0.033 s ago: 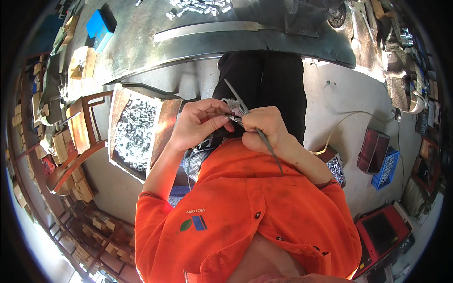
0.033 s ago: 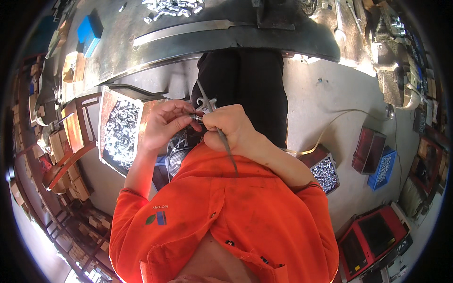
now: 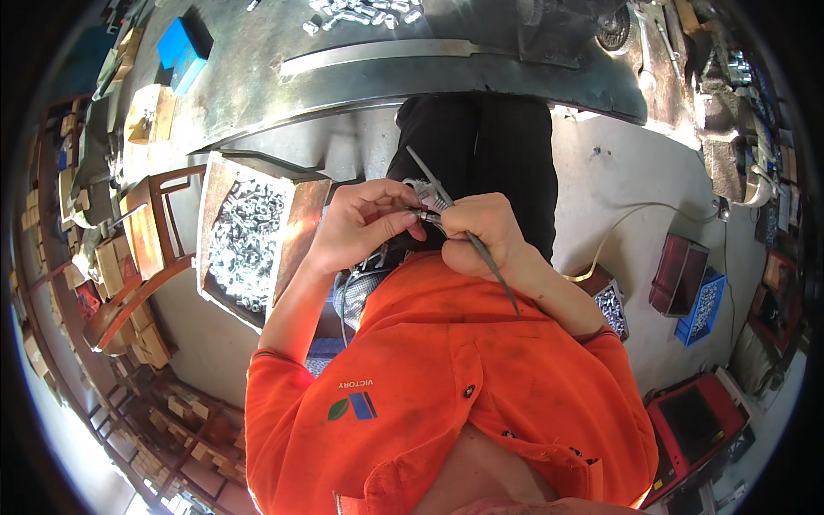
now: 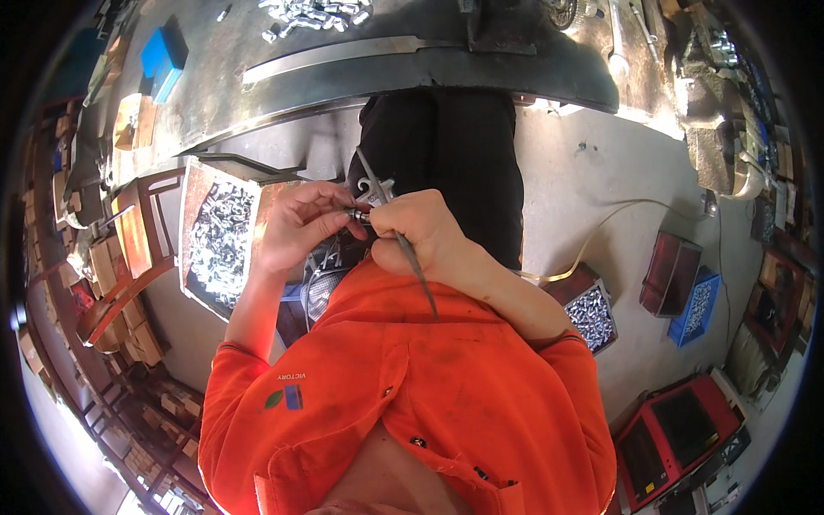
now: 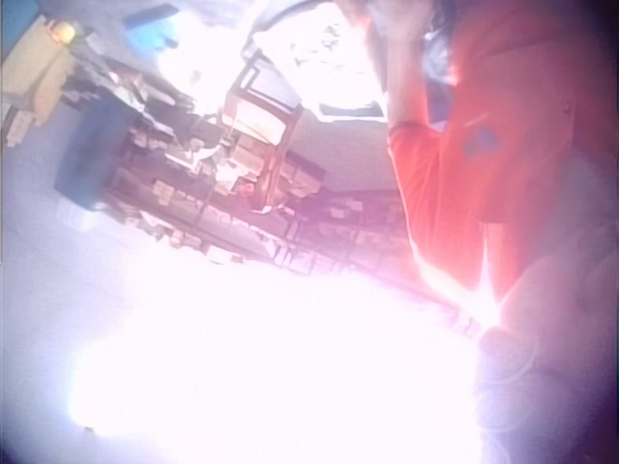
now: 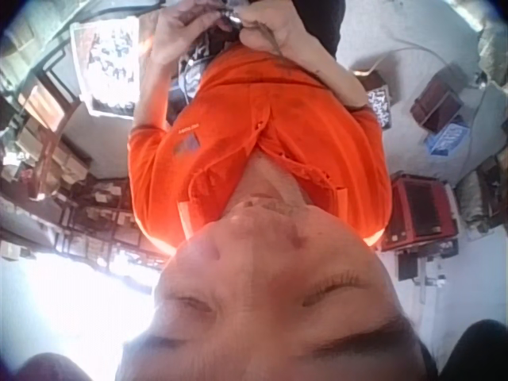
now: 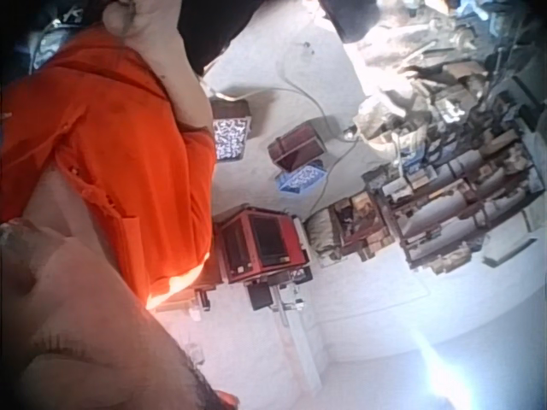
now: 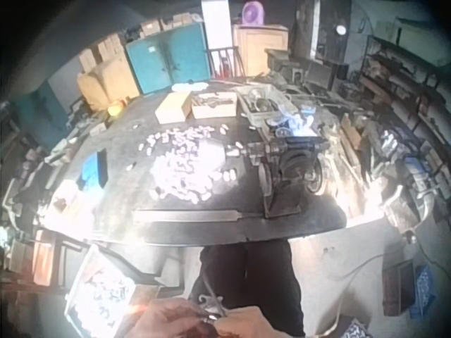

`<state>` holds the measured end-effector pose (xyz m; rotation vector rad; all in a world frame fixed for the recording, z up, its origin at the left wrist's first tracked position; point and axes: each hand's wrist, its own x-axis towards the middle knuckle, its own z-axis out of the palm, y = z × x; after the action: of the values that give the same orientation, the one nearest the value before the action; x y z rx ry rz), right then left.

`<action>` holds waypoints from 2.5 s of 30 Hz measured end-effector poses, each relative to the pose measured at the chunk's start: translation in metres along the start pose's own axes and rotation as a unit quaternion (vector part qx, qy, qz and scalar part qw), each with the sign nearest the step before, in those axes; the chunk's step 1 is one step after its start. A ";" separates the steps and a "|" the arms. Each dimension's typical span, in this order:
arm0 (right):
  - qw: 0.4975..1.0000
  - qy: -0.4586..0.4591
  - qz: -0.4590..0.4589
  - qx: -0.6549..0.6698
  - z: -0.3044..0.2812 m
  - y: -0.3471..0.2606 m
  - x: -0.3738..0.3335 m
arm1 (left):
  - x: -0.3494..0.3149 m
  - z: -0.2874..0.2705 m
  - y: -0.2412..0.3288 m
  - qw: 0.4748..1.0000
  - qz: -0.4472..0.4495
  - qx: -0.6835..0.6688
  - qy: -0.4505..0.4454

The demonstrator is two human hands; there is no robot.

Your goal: The person picks up small metal bolts from a wooden tray and measures them using a vernier caliper. They repeatedly open the caliper, place a bolt inside, and then drop the bolt onto a metal workbench, continuing this process for multiple items.

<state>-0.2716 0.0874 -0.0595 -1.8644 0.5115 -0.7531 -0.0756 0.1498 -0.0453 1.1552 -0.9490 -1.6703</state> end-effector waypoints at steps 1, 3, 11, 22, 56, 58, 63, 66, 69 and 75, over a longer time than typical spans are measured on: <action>1.000 -0.007 0.004 0.011 -0.001 -0.001 0.000 | 0.000 0.000 0.003 1.000 -0.003 -0.001 -0.009; 0.999 -0.021 0.012 0.032 -0.003 -0.001 0.000 | 0.000 -0.001 0.006 1.000 -0.005 0.012 -0.023; 0.998 -0.009 -0.049 -0.034 -0.001 -0.002 0.002 | 0.001 -0.001 0.007 0.995 -0.075 0.049 -0.033; 0.998 0.030 -0.044 -0.030 0.004 0.009 -0.001 | 0.006 0.010 -0.005 0.999 -0.027 -0.018 0.016; 0.995 0.078 -0.041 0.035 -0.009 0.003 0.000 | 0.056 -0.022 0.020 0.747 0.277 0.589 0.135; 0.993 0.108 -0.027 0.047 -0.022 -0.005 -0.005 | 0.095 -0.046 0.027 0.715 0.312 0.602 0.169; 0.987 0.089 0.008 0.133 -0.022 -0.020 -0.008 | 0.174 -0.116 0.089 0.805 0.209 0.468 0.300; 0.987 0.074 0.026 0.143 -0.013 -0.016 -0.011 | 0.169 -0.117 0.116 0.865 0.272 0.291 0.306; 0.989 0.078 0.022 0.127 -0.011 -0.011 -0.014 | 0.130 -0.116 0.110 0.859 0.256 0.306 0.321; 0.985 0.072 0.026 0.155 -0.005 -0.008 -0.015 | 0.000 -0.169 0.057 0.859 0.170 0.245 0.418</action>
<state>-0.2858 0.0967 -0.0548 -1.5101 0.4999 -0.8837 0.0984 0.1127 -0.0407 1.7171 -0.9263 -0.5132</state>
